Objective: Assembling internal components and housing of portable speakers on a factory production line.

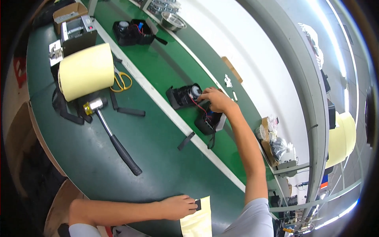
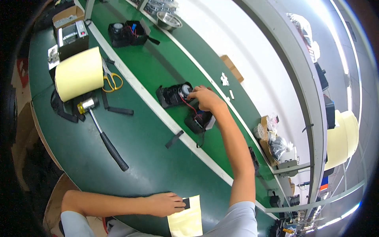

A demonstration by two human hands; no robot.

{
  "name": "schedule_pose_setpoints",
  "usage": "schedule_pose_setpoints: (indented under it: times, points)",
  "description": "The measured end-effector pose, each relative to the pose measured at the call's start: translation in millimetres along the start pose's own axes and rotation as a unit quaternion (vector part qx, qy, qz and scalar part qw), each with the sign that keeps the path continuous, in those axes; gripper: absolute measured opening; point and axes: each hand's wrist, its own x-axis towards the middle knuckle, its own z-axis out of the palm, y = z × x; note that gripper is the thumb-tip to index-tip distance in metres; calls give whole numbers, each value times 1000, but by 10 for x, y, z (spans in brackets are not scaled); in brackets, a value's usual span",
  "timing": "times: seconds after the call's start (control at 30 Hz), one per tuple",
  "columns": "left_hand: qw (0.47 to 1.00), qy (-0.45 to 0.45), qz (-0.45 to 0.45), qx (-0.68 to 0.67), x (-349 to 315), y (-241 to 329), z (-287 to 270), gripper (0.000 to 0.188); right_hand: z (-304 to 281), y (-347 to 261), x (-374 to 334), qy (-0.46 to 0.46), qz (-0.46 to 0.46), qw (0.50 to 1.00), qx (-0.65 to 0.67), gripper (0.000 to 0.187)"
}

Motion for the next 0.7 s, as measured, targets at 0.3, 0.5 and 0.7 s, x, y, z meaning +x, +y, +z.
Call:
schedule_pose_setpoints:
  times: [0.3, 0.5, 0.7]
  points:
    - [978, 55, -201, 32, 150, -85, -602, 55, 439, 83, -34, 59, 19, 996, -66, 53]
    - [982, 16, -189, 1, 138, -198, -606, 60, 428, 47, -39, 25, 15, 992, -125, 17]
    - [985, 13, -170, 9, 125, -153, -596, 56, 469, -21, -274, 30, 64, 992, -100, 16]
